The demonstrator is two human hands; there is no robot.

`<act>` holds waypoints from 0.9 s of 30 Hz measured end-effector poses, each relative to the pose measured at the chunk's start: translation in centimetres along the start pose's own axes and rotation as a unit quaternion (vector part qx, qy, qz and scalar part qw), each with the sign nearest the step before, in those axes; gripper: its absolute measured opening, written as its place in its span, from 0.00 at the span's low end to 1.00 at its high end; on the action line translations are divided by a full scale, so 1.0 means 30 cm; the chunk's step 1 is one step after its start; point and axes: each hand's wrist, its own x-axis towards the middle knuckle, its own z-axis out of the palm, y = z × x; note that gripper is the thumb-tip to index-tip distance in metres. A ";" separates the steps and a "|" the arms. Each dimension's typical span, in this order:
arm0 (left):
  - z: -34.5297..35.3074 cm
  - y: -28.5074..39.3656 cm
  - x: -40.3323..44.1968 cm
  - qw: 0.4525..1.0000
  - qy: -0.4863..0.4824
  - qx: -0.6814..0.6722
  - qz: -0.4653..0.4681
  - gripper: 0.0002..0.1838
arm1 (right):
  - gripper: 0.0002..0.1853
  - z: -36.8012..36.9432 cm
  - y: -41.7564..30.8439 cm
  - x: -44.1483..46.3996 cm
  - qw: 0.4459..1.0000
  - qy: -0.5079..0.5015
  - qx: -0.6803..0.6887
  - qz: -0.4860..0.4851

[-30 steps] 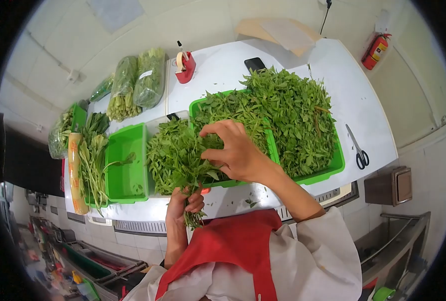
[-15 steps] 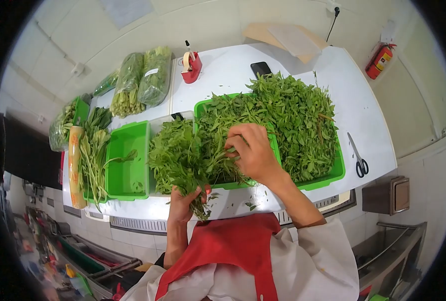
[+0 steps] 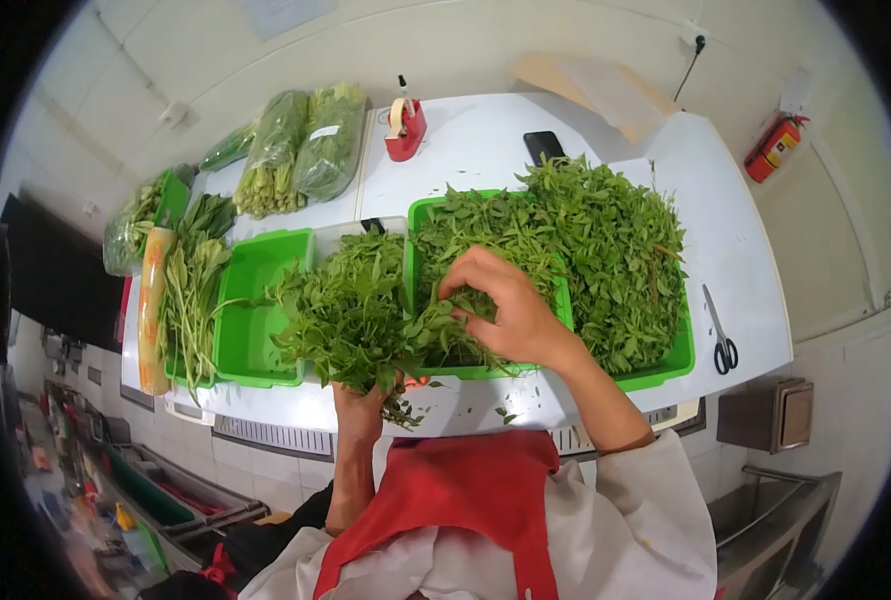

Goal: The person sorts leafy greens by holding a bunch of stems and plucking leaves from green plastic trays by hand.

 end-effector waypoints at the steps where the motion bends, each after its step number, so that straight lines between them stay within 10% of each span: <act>1: 0.008 0.005 -0.008 1.000 0.026 -0.008 0.005 0.13 | 0.16 0.002 -0.004 0.015 1.000 -0.023 -0.017 0.007; 12: -0.052 0.024 -0.067 0.981 0.093 0.076 0.152 0.18 | 0.08 0.010 -0.019 0.205 0.956 -0.262 0.070 0.112; 14: -0.093 0.022 -0.084 0.993 0.088 -0.066 -0.048 0.15 | 0.09 0.033 0.029 0.248 0.933 -0.301 0.138 0.143; 27: -0.137 0.019 -0.079 0.976 0.008 -0.214 -0.040 0.22 | 0.09 0.130 -0.016 0.354 0.915 -0.384 0.108 0.064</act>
